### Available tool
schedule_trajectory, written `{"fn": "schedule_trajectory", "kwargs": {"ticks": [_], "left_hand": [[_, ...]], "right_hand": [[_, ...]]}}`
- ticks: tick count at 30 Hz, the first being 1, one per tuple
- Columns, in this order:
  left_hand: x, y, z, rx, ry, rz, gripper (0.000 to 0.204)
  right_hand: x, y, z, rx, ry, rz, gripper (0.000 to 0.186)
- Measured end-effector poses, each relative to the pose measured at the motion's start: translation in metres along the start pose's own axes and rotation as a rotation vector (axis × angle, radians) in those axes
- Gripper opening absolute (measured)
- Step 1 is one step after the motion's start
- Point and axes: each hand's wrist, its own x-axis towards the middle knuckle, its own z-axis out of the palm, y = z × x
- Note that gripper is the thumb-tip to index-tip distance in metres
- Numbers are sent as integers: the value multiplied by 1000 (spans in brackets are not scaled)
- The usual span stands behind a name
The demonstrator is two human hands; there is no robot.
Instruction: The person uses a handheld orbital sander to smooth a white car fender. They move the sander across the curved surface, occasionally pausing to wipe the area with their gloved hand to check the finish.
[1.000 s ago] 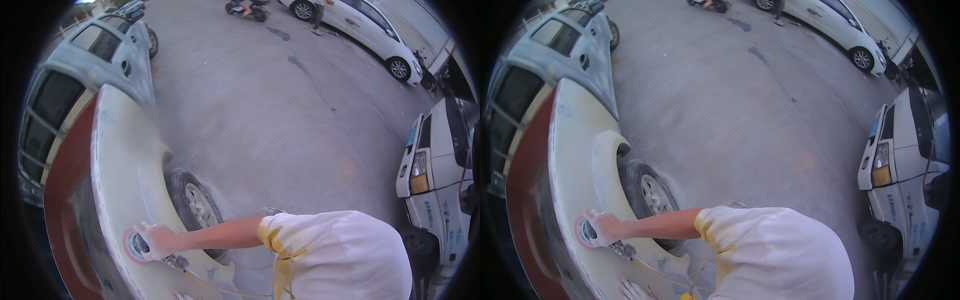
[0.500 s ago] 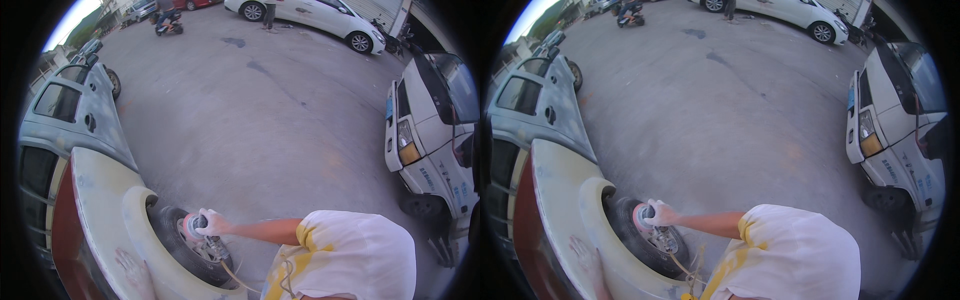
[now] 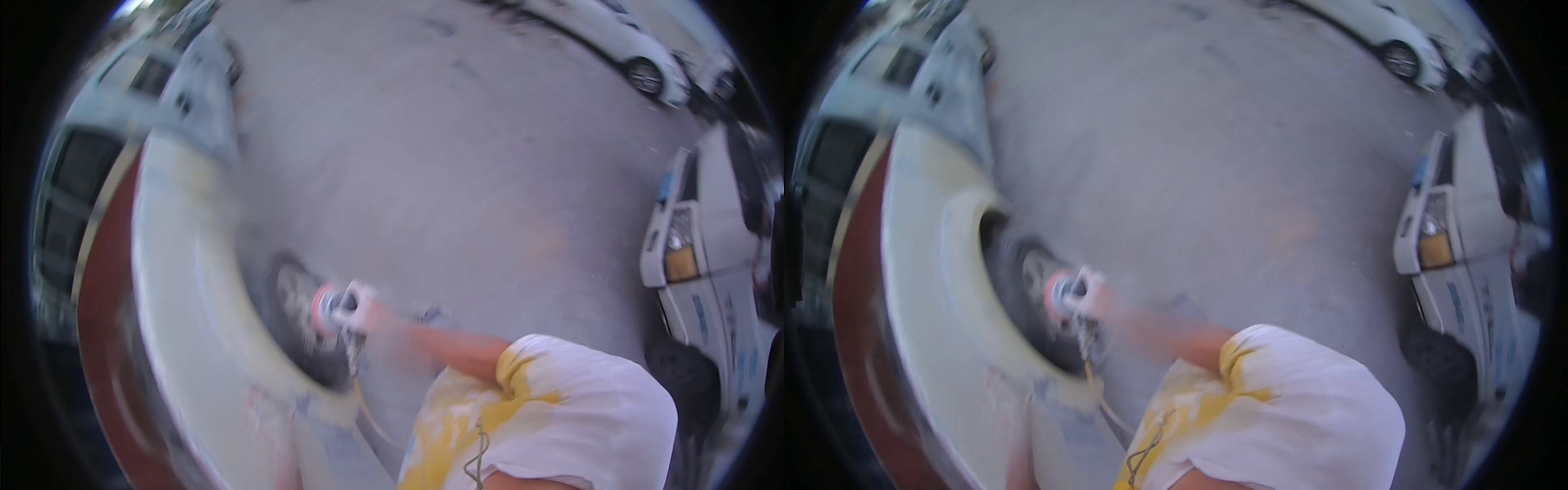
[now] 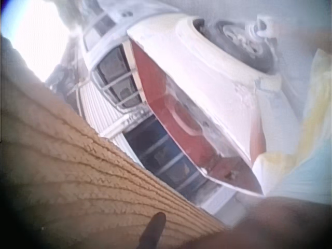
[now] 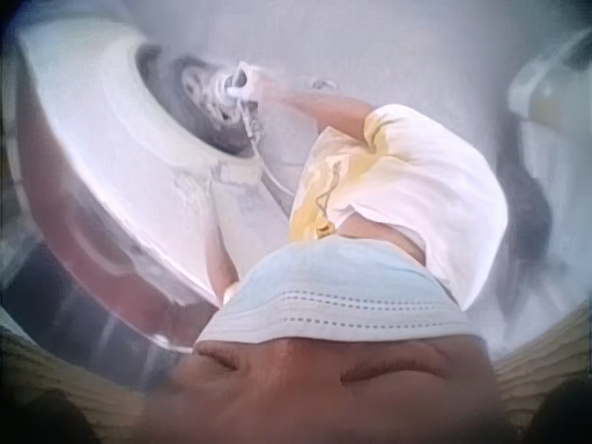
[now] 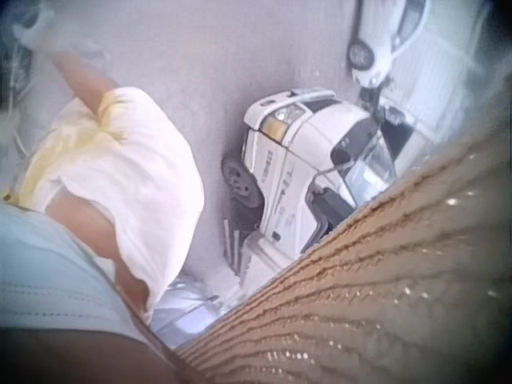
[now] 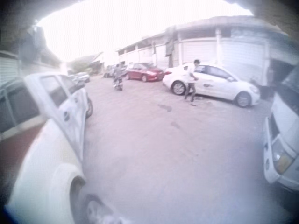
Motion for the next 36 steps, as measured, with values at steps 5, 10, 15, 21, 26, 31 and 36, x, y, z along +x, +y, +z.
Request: {"fn": "schedule_trajectory", "kwargs": {"ticks": [5, 10, 15, 21, 26, 31, 36], "left_hand": [[-68, -28, 85, -1402, -31, -601, 67], [-97, -57, 73, 193, -182, 61, 78], [55, -65, -12, 563, 59, 76, 69], [151, -28, -101, 1009, 381, 281, 81], [65, -1, -31, 1219, -138, 113, 89], [19, 1, 15, 1388, -284, 107, 92], [8, -5, 48, 1547, -482, 100, 86]], "right_hand": [[-1, 7, -1, 89, -95, -112, 39], [-2, -5, -7, -17, -153, 48, 43], [1, -12, 13, -66, -259, 69, 44], [7, -13, 16, -69, -333, 93, 49], [3, -15, 14, -60, -313, 103, 49], [-6, -4, 15, -20, -344, 155, 50], [-10, 19, 21, -39, -338, 122, 49]]}}
